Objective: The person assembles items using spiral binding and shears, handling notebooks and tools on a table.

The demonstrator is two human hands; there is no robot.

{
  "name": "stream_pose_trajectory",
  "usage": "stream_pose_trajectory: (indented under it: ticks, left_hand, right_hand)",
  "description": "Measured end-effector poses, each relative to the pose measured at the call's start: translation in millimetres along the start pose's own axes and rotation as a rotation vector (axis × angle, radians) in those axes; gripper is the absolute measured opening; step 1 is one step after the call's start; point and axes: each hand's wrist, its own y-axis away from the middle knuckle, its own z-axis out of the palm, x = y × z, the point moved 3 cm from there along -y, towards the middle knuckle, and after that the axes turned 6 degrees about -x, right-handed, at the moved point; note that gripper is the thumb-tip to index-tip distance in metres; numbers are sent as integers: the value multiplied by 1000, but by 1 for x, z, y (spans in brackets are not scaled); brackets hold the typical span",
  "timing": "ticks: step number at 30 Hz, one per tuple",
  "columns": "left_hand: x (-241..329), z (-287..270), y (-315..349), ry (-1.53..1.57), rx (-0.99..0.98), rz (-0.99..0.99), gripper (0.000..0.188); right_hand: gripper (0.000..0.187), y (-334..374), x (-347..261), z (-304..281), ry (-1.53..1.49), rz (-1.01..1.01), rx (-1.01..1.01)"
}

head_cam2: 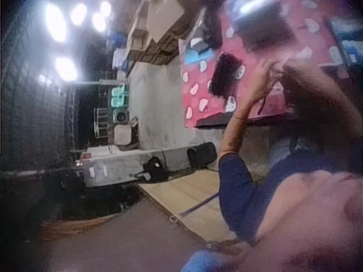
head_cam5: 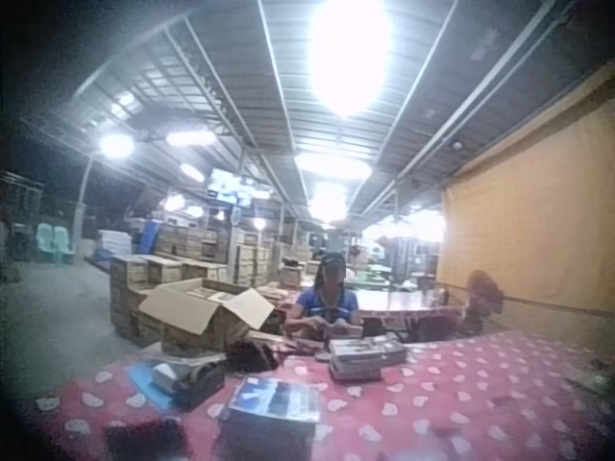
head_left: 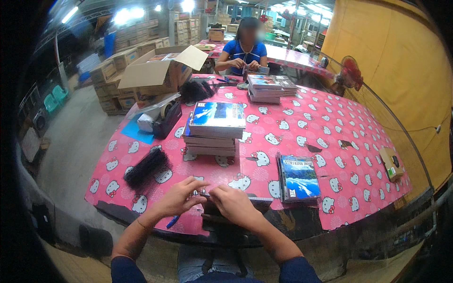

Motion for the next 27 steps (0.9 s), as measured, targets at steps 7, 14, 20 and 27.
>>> stream_pose_trajectory:
  ticks: [7, 14, 20, 27]
  left_hand:
    - [4, 6, -1, -222, 73, 93, 24]
    - [-1, 33, -8, -720, 233, 57, 64]
    - [-27, 121, 38, -692, 342, -95, 96]
    - [-25, 154, 62, -659, 321, 45, 90]
  right_hand:
    - [19, 10, -12, -20, 233, -104, 224]
    - [16, 8, 7, -14, 168, 83, -29]
    - [18, 7, 6, -13, 184, 110, -24]
    - [25, 32, -2, -33, 340, -19, 57]
